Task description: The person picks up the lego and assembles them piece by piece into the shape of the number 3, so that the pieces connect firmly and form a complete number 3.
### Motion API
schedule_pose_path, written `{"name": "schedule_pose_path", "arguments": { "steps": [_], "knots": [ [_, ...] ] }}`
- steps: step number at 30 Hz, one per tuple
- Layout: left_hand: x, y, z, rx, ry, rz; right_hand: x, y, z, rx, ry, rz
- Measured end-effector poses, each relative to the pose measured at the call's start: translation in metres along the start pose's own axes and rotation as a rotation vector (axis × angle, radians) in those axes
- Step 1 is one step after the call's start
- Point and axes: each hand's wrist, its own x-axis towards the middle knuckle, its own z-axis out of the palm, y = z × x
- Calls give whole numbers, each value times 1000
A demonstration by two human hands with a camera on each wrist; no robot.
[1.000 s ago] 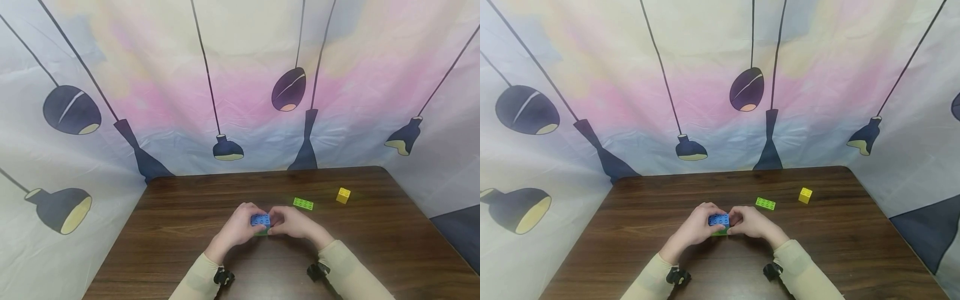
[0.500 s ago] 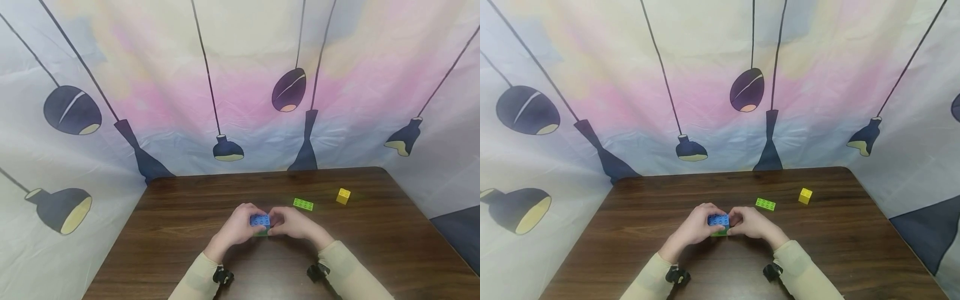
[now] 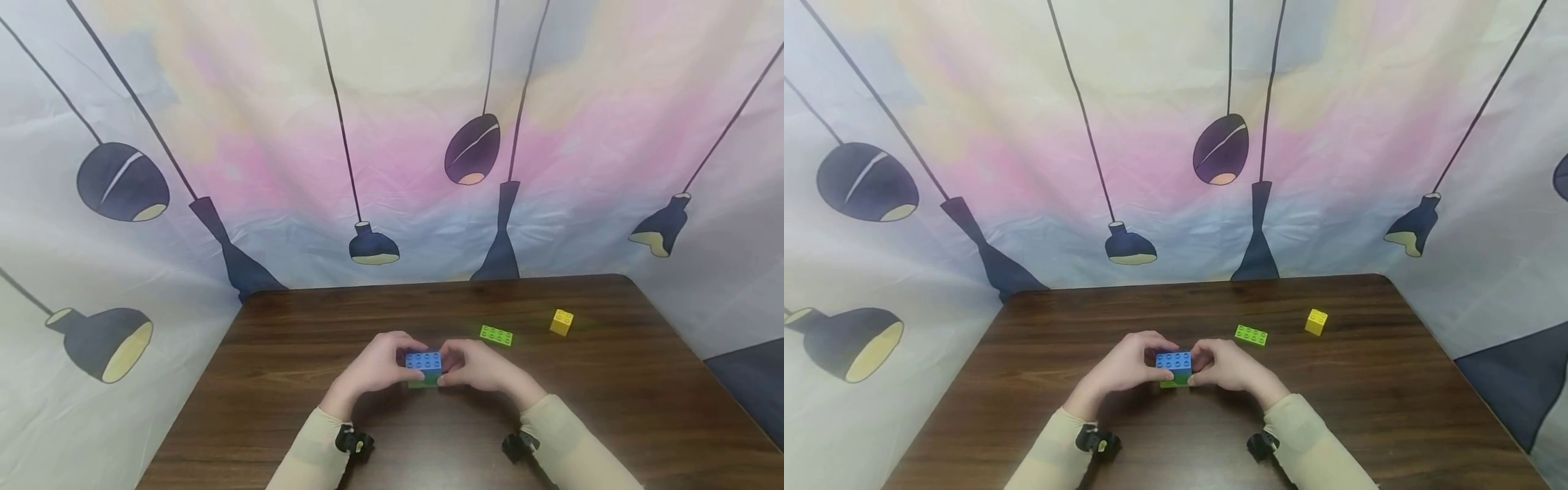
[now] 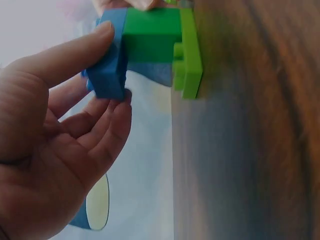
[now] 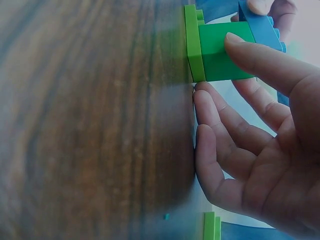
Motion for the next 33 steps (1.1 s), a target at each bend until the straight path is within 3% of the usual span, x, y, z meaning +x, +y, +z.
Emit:
{"name": "schedule_pose_path", "arguments": {
  "steps": [15, 33],
  "knots": [
    [-6, -5, -21, 6, -3, -57, 0, 0, 1, 0, 10, 7],
    [-6, -7, -20, 3, -16, -79, 0, 0, 2, -20, 16, 9]
  ]
}}
